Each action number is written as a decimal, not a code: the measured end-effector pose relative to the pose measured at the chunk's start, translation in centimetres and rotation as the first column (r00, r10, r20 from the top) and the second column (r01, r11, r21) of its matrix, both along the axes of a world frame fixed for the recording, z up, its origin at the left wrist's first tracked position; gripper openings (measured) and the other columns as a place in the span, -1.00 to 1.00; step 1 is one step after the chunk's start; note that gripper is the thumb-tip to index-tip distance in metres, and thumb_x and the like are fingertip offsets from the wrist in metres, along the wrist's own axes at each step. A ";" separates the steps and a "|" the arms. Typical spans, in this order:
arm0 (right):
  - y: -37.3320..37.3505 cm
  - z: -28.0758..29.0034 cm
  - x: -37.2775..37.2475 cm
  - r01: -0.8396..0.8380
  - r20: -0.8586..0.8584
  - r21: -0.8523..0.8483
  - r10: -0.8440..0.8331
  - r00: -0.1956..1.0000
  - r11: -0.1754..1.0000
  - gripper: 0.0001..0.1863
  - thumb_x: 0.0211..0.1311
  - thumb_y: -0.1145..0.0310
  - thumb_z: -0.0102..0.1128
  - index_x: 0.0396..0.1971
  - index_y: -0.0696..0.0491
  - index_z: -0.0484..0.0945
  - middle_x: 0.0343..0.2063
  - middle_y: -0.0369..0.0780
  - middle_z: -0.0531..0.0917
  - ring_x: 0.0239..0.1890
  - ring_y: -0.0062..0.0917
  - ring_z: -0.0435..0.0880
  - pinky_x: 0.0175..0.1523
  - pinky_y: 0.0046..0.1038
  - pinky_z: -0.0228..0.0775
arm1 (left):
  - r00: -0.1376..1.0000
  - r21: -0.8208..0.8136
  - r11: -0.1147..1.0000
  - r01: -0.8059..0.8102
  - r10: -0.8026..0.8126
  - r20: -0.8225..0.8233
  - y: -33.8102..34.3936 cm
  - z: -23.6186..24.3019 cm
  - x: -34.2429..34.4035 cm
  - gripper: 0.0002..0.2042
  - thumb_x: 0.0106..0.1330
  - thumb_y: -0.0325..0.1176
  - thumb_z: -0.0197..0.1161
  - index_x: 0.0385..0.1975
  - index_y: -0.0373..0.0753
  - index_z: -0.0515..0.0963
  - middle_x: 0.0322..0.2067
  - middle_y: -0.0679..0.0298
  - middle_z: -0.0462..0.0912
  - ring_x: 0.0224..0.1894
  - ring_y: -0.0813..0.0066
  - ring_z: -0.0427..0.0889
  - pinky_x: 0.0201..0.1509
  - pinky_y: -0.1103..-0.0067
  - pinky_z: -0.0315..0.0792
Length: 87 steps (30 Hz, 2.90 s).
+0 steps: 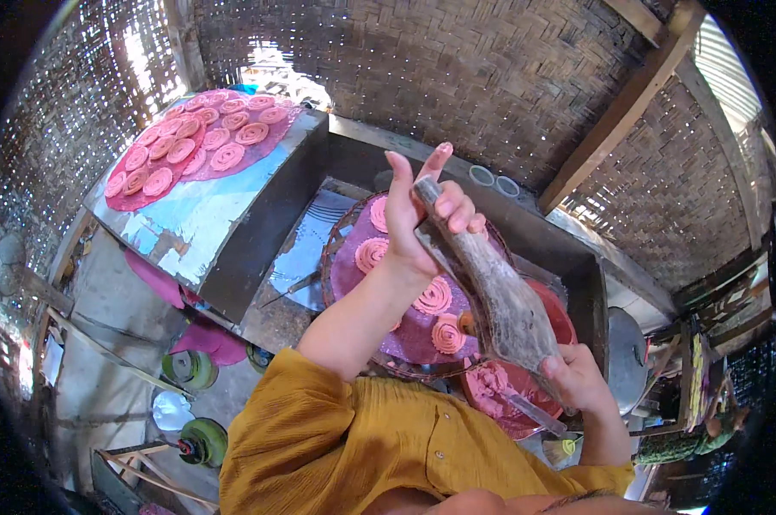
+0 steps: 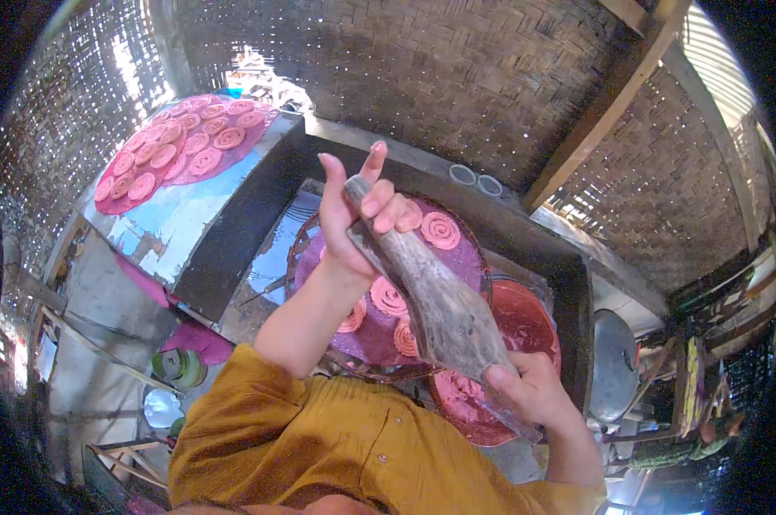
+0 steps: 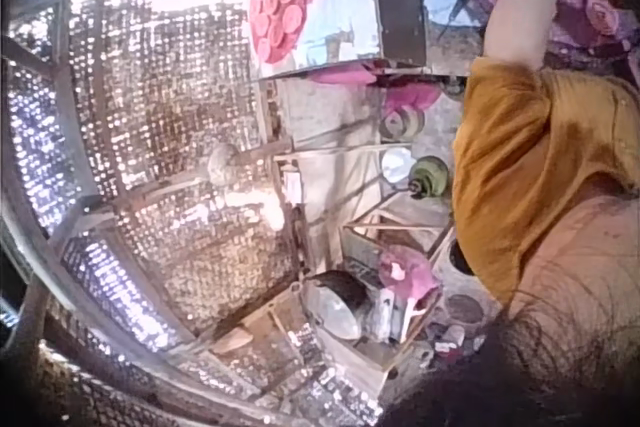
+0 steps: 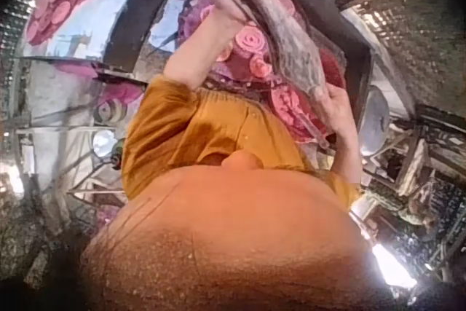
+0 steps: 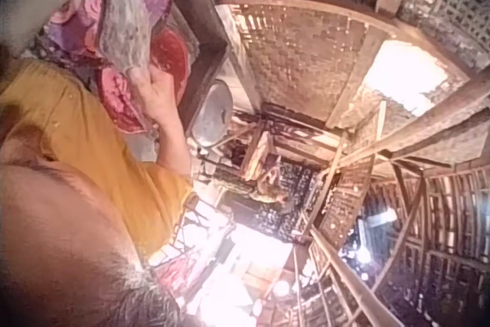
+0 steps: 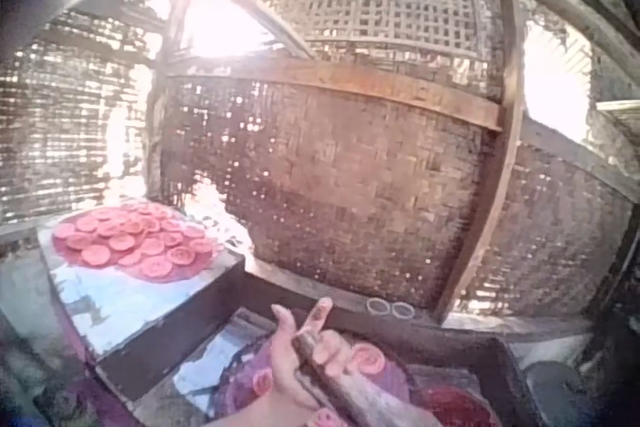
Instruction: The person uses a piping bag to apply pink batter in a spiral pattern onto a round purple tray. They repeatedly refill the piping bag from a red bowl of batter and continue filling the tray with individual cake swirls.
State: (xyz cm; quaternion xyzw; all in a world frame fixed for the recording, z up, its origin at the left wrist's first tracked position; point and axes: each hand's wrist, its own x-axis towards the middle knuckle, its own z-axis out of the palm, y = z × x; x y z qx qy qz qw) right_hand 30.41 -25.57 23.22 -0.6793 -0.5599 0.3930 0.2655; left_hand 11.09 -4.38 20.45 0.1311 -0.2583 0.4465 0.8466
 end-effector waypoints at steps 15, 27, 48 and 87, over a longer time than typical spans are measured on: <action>-0.4 2.1 -0.1 0.083 0.079 0.000 -0.082 0.993 0.997 -0.46 0.02 -0.06 0.02 -0.54 0.25 0.50 -0.74 -0.30 0.48 -0.69 -0.70 0.40 -0.60 -0.61 0.23 | 0.998 -0.011 1.000 0.007 -0.008 -0.055 -0.4 0.5 2.1 -0.49 0.14 0.26 -0.26 -0.18 0.04 0.43 -0.80 0.41 0.32 -0.71 0.51 0.35 -0.43 0.47 0.29; 2.1 -0.2 -1.4 -0.048 0.043 0.036 0.046 0.998 0.998 -0.59 0.04 0.09 0.07 -0.45 0.20 0.52 -0.78 -0.26 0.47 -0.67 -0.70 0.43 -0.52 -0.54 0.30 | 0.982 0.010 0.994 -0.105 0.106 -0.155 0.5 0.7 -1.3 -0.47 0.15 0.26 -0.26 -0.18 -0.02 0.43 -0.81 0.39 0.31 -0.74 0.49 0.33 -0.47 0.45 0.31; 1.9 -3.1 -2.8 -0.084 -0.305 0.177 0.135 0.943 0.981 -0.66 0.06 0.18 0.10 -0.38 0.20 0.51 -0.63 -0.34 0.50 -0.51 -0.76 0.39 -0.41 -0.60 0.28 | 0.102 0.561 0.828 -0.014 0.559 -0.823 -6.8 -7.7 -6.4 -0.39 0.26 0.13 -0.28 -0.12 -0.40 0.36 -0.23 0.10 0.52 -0.08 0.38 0.41 0.06 0.49 0.18; -0.9 -5.8 2.3 0.210 -0.490 0.230 -0.073 0.869 0.950 -0.51 0.11 0.05 0.03 -0.29 0.26 0.49 -0.45 -0.25 0.58 -0.35 -0.66 0.45 -0.24 -0.54 0.31 | 0.043 0.714 0.410 0.568 0.851 -0.523 -7.9 -11.9 -1.0 -0.65 0.25 -0.10 -0.13 -0.31 -0.19 0.54 -0.27 0.17 0.32 -0.14 0.22 0.24 -0.03 0.42 0.10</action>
